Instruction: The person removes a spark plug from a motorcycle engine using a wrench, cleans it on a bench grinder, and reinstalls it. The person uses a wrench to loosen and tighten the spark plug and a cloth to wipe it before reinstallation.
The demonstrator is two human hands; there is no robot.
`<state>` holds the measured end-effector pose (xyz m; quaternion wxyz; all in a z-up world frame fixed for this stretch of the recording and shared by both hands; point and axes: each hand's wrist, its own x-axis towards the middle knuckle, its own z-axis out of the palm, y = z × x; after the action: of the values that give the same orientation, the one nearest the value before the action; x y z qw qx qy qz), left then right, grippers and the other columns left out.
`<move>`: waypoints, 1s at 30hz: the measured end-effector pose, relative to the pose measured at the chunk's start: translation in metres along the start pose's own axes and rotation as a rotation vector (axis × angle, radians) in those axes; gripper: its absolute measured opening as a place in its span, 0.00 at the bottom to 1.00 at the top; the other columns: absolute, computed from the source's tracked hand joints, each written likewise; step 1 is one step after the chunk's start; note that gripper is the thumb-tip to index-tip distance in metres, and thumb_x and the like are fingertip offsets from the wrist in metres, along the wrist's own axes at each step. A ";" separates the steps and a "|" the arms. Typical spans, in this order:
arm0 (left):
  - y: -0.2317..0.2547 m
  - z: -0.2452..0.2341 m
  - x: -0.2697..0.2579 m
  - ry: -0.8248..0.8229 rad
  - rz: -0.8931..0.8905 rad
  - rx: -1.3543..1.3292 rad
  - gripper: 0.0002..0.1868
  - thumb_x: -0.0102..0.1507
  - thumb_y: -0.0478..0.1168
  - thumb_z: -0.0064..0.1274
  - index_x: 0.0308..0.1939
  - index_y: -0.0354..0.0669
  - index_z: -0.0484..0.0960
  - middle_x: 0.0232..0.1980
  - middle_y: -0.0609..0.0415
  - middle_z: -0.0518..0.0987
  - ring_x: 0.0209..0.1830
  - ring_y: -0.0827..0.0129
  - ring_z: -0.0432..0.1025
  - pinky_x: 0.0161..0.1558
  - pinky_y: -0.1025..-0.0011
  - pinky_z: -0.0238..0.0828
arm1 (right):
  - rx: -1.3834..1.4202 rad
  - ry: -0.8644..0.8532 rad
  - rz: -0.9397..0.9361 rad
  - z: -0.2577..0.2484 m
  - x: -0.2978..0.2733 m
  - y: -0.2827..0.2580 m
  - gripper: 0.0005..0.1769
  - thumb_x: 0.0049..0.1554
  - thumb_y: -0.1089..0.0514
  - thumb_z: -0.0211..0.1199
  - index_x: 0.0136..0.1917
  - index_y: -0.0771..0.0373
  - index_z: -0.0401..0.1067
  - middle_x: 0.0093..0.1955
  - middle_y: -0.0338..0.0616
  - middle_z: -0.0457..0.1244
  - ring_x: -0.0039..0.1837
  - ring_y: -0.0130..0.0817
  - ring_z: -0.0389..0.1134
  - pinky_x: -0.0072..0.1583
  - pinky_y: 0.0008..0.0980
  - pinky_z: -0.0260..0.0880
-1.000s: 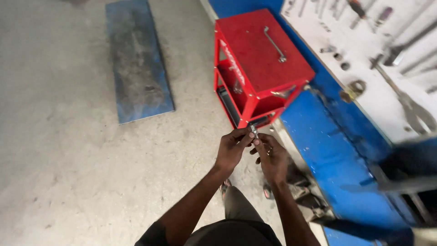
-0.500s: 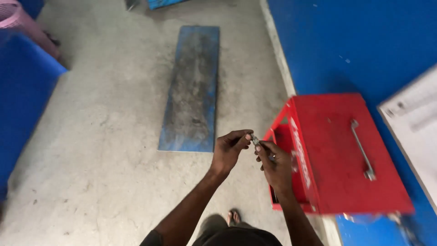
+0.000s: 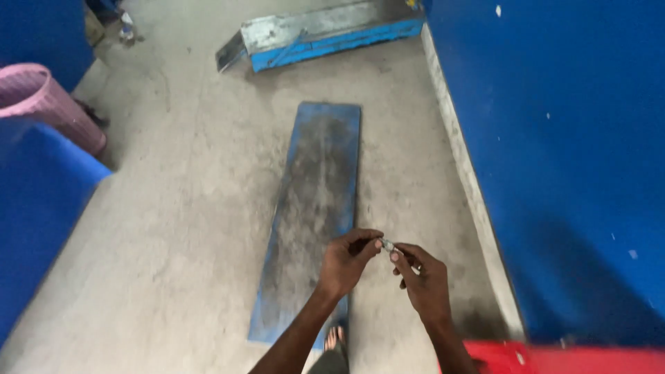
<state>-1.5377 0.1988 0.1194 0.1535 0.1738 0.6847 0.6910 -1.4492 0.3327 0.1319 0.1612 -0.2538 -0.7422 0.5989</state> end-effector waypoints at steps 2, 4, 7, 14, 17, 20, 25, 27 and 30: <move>0.005 -0.019 0.064 -0.026 0.009 0.038 0.17 0.60 0.49 0.58 0.46 0.42 0.86 0.39 0.53 0.85 0.40 0.71 0.81 0.41 0.73 0.78 | -0.062 -0.006 -0.024 0.021 0.060 -0.018 0.14 0.54 0.53 0.65 0.51 0.61 0.81 0.35 0.43 0.71 0.35 0.29 0.69 0.32 0.30 0.69; 0.013 -0.031 0.124 -0.016 0.017 0.061 0.16 0.60 0.47 0.58 0.45 0.42 0.86 0.38 0.53 0.85 0.38 0.71 0.81 0.40 0.73 0.80 | 0.020 0.016 0.044 0.042 0.116 -0.039 0.12 0.53 0.57 0.66 0.50 0.62 0.81 0.34 0.44 0.70 0.35 0.29 0.66 0.32 0.29 0.66; 0.021 -0.051 0.214 0.009 0.000 0.071 0.16 0.61 0.47 0.57 0.45 0.40 0.86 0.36 0.52 0.86 0.36 0.69 0.81 0.39 0.71 0.81 | 0.088 0.033 0.113 0.075 0.204 -0.068 0.11 0.53 0.60 0.67 0.49 0.64 0.81 0.34 0.44 0.69 0.35 0.29 0.65 0.32 0.29 0.64; 0.014 -0.102 0.465 0.003 0.120 0.218 0.14 0.61 0.44 0.57 0.46 0.41 0.86 0.40 0.52 0.86 0.36 0.71 0.80 0.37 0.73 0.79 | 0.097 -0.060 0.051 0.145 0.448 -0.088 0.11 0.56 0.57 0.64 0.50 0.64 0.79 0.36 0.44 0.70 0.37 0.30 0.66 0.33 0.30 0.66; 0.013 -0.114 0.564 0.004 0.149 0.156 0.19 0.60 0.49 0.57 0.48 0.41 0.85 0.42 0.49 0.85 0.40 0.62 0.82 0.42 0.65 0.85 | 0.117 -0.114 0.011 0.164 0.553 -0.099 0.10 0.58 0.57 0.61 0.48 0.65 0.78 0.35 0.45 0.68 0.36 0.30 0.65 0.32 0.29 0.65; 0.031 -0.133 0.669 0.023 0.089 0.104 0.19 0.60 0.50 0.57 0.47 0.42 0.86 0.42 0.49 0.86 0.40 0.64 0.83 0.43 0.67 0.84 | -0.027 -0.176 -0.143 0.188 0.656 -0.131 0.15 0.60 0.50 0.57 0.45 0.61 0.77 0.32 0.40 0.67 0.34 0.29 0.68 0.34 0.30 0.68; 0.031 -0.147 0.830 0.101 0.065 -0.157 0.14 0.61 0.39 0.62 0.48 0.34 0.85 0.38 0.39 0.84 0.39 0.63 0.79 0.44 0.62 0.81 | 0.140 -0.129 -0.003 0.236 0.811 -0.171 0.16 0.64 0.53 0.56 0.46 0.68 0.76 0.31 0.50 0.64 0.37 0.37 0.67 0.35 0.31 0.68; 0.027 -0.153 0.899 0.119 0.081 -0.224 0.15 0.60 0.37 0.63 0.48 0.31 0.84 0.37 0.40 0.84 0.38 0.65 0.78 0.43 0.63 0.81 | 0.157 -0.118 -0.014 0.256 0.879 -0.174 0.17 0.65 0.52 0.54 0.44 0.68 0.75 0.30 0.49 0.63 0.37 0.36 0.66 0.34 0.30 0.68; 0.019 -0.171 1.008 0.119 0.084 -0.222 0.16 0.59 0.37 0.65 0.47 0.31 0.85 0.38 0.39 0.85 0.38 0.63 0.80 0.43 0.64 0.82 | 0.221 -0.115 0.012 0.289 0.982 -0.180 0.21 0.65 0.50 0.53 0.39 0.67 0.74 0.28 0.47 0.62 0.35 0.34 0.66 0.33 0.29 0.67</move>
<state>-2.5143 0.4994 0.1684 0.1020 0.1431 0.6039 0.7775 -2.4440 0.6315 0.1766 0.1419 -0.2041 -0.6783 0.6915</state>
